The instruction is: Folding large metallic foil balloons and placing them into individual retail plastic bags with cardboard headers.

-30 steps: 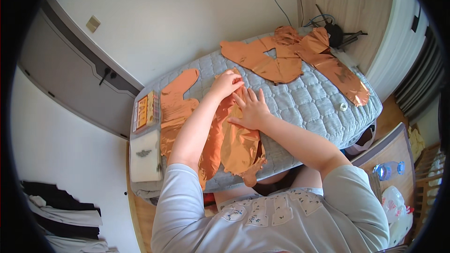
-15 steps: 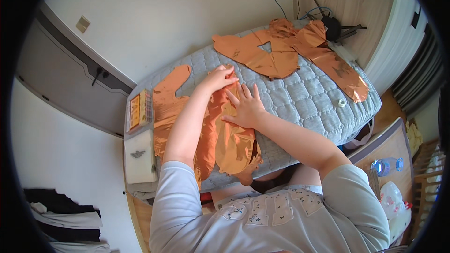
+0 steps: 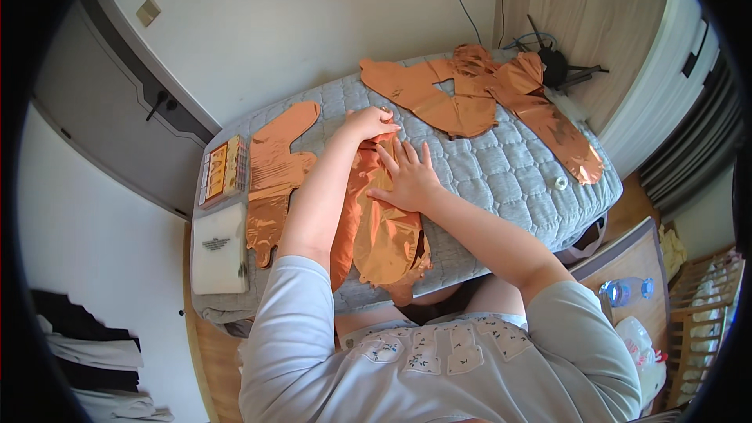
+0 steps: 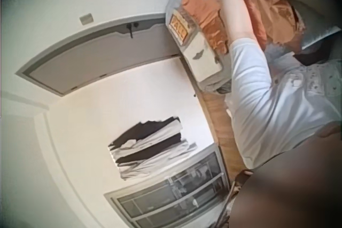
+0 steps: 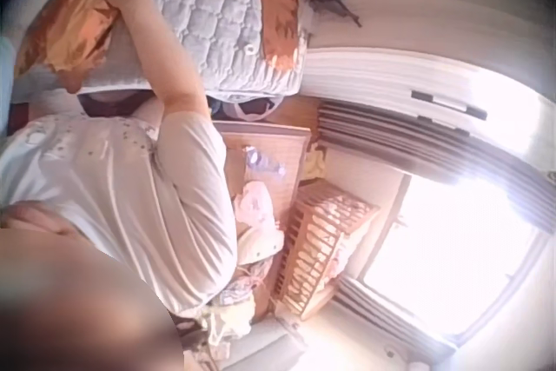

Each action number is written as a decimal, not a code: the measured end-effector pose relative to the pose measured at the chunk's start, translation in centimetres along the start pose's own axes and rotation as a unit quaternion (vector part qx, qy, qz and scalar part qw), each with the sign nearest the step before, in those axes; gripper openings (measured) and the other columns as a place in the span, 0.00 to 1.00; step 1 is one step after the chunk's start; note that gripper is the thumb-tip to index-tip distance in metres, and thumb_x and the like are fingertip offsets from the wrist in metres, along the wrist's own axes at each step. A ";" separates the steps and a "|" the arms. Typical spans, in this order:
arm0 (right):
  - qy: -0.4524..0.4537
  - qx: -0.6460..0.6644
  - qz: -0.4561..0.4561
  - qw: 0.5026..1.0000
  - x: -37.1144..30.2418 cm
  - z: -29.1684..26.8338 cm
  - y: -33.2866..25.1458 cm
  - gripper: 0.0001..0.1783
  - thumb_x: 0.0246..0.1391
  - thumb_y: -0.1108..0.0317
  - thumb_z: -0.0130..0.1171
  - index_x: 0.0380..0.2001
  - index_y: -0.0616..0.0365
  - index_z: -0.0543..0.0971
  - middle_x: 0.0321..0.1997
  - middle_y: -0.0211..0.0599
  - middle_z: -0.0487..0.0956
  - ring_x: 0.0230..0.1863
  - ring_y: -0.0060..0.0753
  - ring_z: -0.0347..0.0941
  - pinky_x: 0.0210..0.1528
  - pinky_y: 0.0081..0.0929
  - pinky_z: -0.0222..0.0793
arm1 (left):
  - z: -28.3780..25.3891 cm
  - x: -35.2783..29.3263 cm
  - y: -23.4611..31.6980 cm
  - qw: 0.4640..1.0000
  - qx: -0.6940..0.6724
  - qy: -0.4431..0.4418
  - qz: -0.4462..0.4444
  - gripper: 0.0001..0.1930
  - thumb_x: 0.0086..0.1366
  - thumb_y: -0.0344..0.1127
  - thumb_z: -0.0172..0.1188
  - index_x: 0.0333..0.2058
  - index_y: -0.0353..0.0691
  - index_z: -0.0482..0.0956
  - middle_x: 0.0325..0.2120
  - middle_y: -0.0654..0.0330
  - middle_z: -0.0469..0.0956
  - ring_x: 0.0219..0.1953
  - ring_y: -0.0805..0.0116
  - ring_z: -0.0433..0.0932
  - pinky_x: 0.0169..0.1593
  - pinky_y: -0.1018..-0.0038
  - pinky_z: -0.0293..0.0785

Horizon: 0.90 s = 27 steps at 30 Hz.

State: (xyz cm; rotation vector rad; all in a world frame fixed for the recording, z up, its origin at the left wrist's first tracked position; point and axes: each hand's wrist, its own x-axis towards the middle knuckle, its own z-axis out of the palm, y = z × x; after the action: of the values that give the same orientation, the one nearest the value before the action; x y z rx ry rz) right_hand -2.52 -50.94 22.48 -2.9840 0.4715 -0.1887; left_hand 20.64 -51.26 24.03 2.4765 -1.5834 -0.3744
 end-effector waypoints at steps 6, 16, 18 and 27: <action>-0.002 0.023 0.003 1.000 -0.3 -0.1 -0.6 0.60 0.57 0.17 0.40 0.79 0.50 0.48 0.81 0.55 0.50 0.82 0.54 0.42 0.78 0.67 0.30 | 1.3 1.6 -2.1 0.999 -0.030 -0.026 -0.008 0.36 0.63 0.70 0.60 0.63 0.56 0.78 0.63 0.60 0.76 0.68 0.58 0.71 0.72 0.47 0.53; -0.008 0.012 0.022 1.000 0.2 0.8 1.4 0.60 0.57 0.18 0.41 0.79 0.50 0.50 0.80 0.56 0.53 0.81 0.55 0.44 0.77 0.70 0.32 | 1.9 -4.0 3.8 0.945 -0.186 0.242 0.116 0.24 0.72 0.54 0.57 0.59 0.50 0.81 0.51 0.52 0.80 0.57 0.55 0.78 0.62 0.63 0.71; 0.038 0.007 0.001 0.999 0.7 1.0 1.0 0.58 0.58 0.19 0.43 0.78 0.49 0.51 0.80 0.55 0.53 0.81 0.55 0.45 0.77 0.71 0.34 | 1.8 -9.2 4.2 0.919 -0.208 0.269 0.199 0.18 0.72 0.47 0.59 0.55 0.46 0.84 0.44 0.53 0.82 0.51 0.57 0.80 0.57 0.65 0.75; 0.009 -0.015 0.014 1.000 0.3 0.9 0.0 0.61 0.55 0.16 0.41 0.79 0.47 0.48 0.82 0.51 0.50 0.82 0.52 0.43 0.78 0.68 0.36 | 5.9 -23.0 7.5 0.926 -0.081 0.144 0.340 0.14 0.64 0.37 0.68 0.48 0.44 0.87 0.40 0.62 0.81 0.46 0.61 0.79 0.52 0.65 0.75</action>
State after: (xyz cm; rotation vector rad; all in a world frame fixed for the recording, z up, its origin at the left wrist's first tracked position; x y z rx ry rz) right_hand -2.05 -50.92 21.59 -3.0055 0.5224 -0.2070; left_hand 3.16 -33.55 23.15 1.6196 -2.0295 -0.0248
